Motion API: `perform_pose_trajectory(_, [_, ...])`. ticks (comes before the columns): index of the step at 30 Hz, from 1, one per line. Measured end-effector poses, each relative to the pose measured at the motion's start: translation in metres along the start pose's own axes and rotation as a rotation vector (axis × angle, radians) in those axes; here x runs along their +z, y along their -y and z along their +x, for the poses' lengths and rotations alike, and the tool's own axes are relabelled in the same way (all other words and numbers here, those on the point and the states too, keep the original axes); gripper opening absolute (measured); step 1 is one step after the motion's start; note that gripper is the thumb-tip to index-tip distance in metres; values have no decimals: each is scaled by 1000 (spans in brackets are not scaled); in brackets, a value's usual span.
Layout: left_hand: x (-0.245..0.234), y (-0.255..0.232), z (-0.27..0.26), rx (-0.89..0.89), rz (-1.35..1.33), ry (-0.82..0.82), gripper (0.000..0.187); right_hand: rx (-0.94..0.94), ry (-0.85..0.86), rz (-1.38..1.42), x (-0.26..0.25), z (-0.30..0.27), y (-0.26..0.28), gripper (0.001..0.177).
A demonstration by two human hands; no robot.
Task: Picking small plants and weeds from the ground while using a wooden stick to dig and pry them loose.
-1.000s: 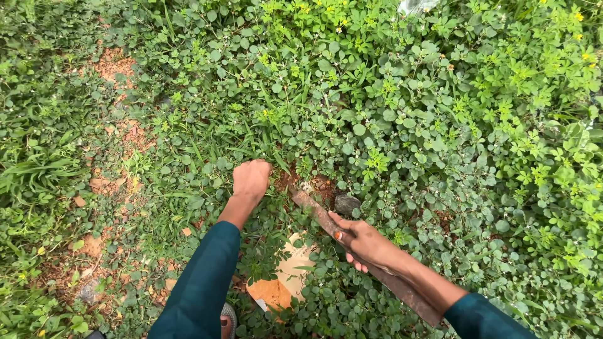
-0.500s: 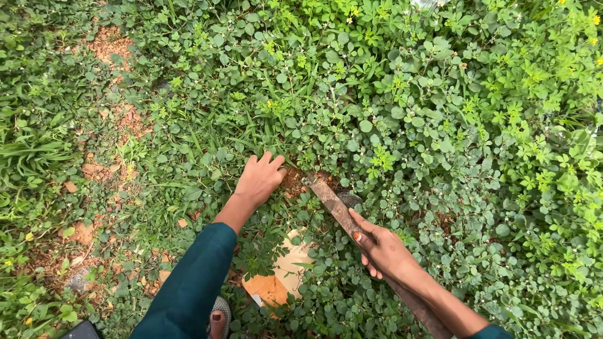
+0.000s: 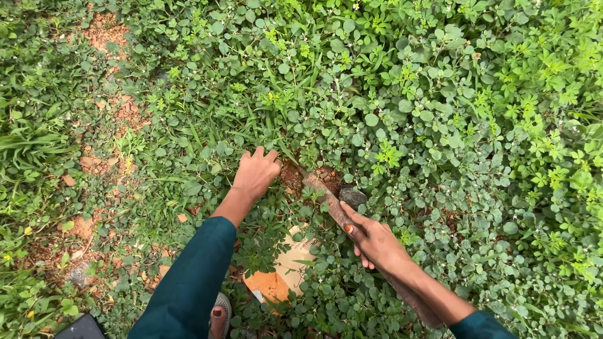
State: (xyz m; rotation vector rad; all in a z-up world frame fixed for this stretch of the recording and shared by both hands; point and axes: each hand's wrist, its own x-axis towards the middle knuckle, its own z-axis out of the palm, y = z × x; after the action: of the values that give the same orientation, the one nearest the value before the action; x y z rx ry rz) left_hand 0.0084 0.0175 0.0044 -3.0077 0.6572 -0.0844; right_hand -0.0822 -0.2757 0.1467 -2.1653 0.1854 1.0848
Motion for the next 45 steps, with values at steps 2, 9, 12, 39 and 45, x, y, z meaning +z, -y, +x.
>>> perform_pose_trajectory(2, [1,-4,0,14,-4,17,5,17,40,6,0,1,5,57])
perform_pose_trajectory(9, [2,-15,-1,-59,163,-90,14,-20,-4,-17,-10,0,5,57])
perform_pose_trajectory(12, [5,-14,5,-62,123,-87,10,-52,13,18,-7,2,6,55])
perform_pose_trajectory(39, [-26,-19,19,116,84,100,10,-36,17,-6,-12,0,-3,57])
perform_pose_trajectory(45, [-6,-21,13,65,60,74,14,-34,17,-5,-14,-5,2,57])
